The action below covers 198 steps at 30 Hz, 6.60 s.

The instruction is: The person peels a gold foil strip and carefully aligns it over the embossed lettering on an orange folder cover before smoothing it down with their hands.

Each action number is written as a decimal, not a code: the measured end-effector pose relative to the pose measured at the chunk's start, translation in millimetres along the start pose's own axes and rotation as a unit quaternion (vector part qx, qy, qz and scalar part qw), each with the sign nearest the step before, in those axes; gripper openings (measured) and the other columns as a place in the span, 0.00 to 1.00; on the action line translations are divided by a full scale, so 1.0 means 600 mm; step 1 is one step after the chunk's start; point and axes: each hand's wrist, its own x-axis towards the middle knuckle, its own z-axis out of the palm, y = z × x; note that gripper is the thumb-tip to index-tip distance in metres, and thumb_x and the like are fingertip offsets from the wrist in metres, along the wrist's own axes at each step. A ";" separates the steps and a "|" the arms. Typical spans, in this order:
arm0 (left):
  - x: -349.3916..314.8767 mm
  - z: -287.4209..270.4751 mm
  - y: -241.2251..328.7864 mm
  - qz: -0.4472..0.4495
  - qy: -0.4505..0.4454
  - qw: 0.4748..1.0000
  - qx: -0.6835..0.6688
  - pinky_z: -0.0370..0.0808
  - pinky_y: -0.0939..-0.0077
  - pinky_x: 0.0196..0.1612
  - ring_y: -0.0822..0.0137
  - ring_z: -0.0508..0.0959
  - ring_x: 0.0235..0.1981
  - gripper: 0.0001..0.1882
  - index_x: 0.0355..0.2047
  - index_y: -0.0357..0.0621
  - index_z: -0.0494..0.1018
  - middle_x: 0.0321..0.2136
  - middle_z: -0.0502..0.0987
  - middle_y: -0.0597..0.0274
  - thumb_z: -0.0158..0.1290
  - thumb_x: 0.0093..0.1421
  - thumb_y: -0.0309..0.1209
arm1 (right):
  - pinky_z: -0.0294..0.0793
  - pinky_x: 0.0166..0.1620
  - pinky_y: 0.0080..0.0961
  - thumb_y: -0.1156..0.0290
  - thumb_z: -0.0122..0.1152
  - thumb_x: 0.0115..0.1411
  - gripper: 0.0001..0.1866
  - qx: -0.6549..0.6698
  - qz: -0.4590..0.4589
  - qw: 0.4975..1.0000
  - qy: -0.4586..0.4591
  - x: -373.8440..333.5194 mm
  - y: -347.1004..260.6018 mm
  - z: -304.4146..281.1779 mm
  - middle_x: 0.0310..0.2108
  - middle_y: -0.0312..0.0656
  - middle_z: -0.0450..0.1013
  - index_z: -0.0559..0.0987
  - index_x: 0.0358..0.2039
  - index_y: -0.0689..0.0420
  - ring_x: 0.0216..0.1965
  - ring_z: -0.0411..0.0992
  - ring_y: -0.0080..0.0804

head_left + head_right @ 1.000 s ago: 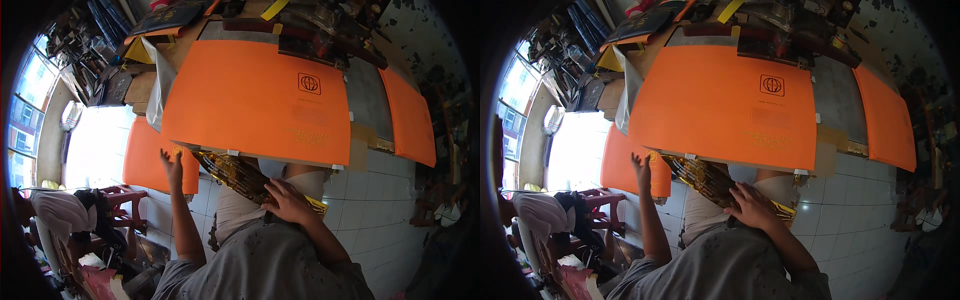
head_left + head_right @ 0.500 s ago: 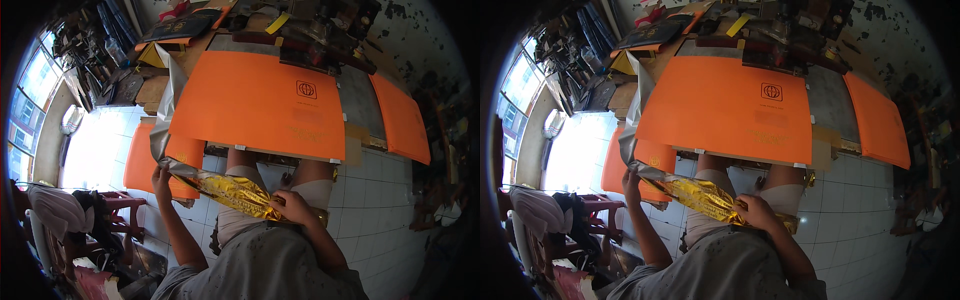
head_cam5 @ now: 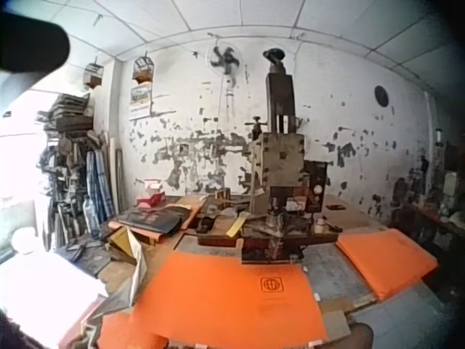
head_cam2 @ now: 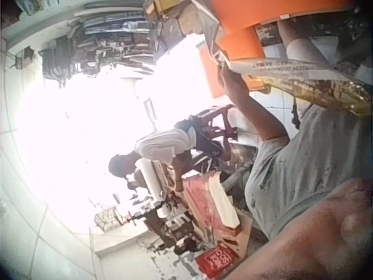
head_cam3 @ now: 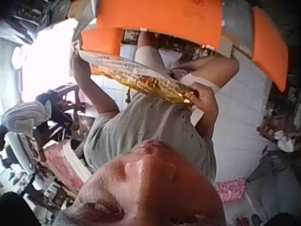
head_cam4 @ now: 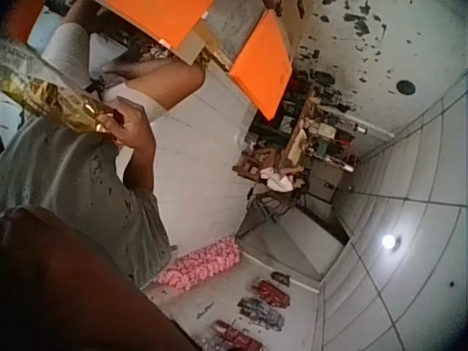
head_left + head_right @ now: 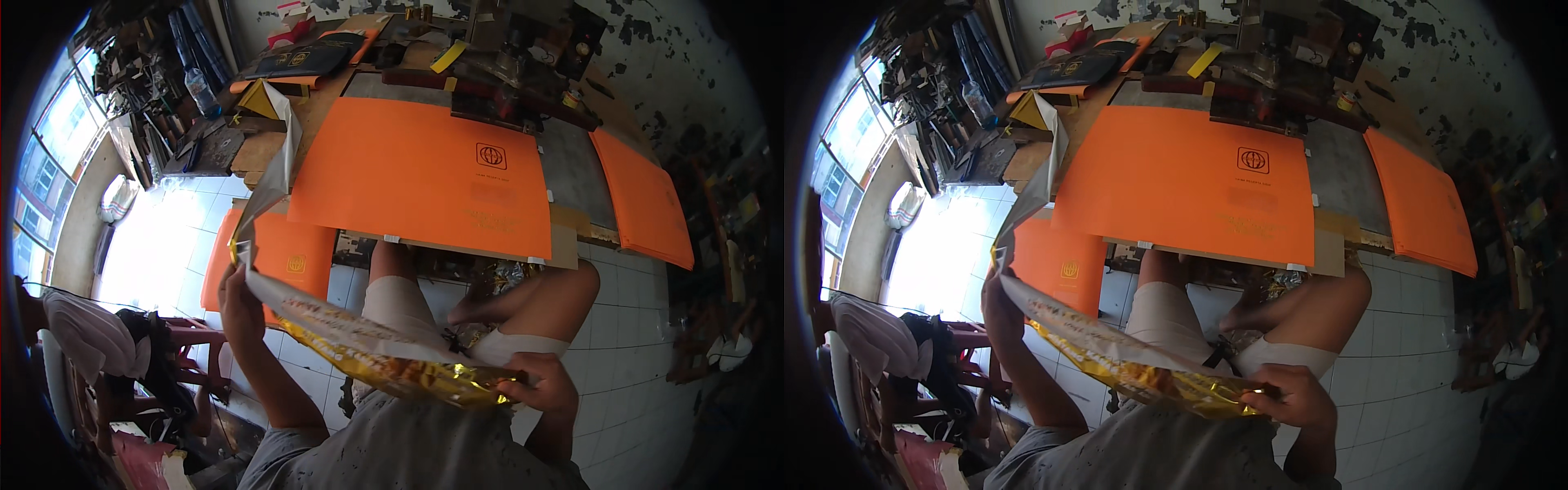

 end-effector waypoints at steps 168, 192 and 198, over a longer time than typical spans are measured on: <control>0.273 0.400 -0.181 0.165 -0.320 0.651 0.669 0.62 0.51 0.74 0.47 0.61 0.75 0.39 0.70 0.44 0.68 0.74 0.61 0.48 0.61 0.65 0.52 | 0.60 0.67 0.39 0.62 0.58 0.73 0.15 -0.389 0.001 0.873 0.295 0.328 0.318 -0.404 0.56 0.35 0.81 0.87 0.50 0.53 0.59 0.74 0.35; 0.282 0.400 -0.184 0.151 -0.331 0.651 0.666 0.66 0.54 0.73 0.50 0.61 0.75 0.40 0.69 0.45 0.69 0.74 0.62 0.52 0.63 0.63 0.54 | 0.60 0.67 0.42 0.61 0.61 0.71 0.14 -0.351 -0.026 0.884 0.306 0.327 0.333 -0.407 0.54 0.37 0.82 0.87 0.49 0.53 0.59 0.74 0.39; 0.281 0.398 -0.183 0.143 -0.324 0.651 0.672 0.66 0.54 0.73 0.52 0.60 0.75 0.44 0.71 0.44 0.66 0.74 0.61 0.52 0.63 0.62 0.55 | 0.60 0.67 0.40 0.62 0.62 0.71 0.14 -0.352 -0.018 0.887 0.297 0.329 0.331 -0.407 0.53 0.38 0.82 0.87 0.50 0.53 0.58 0.74 0.39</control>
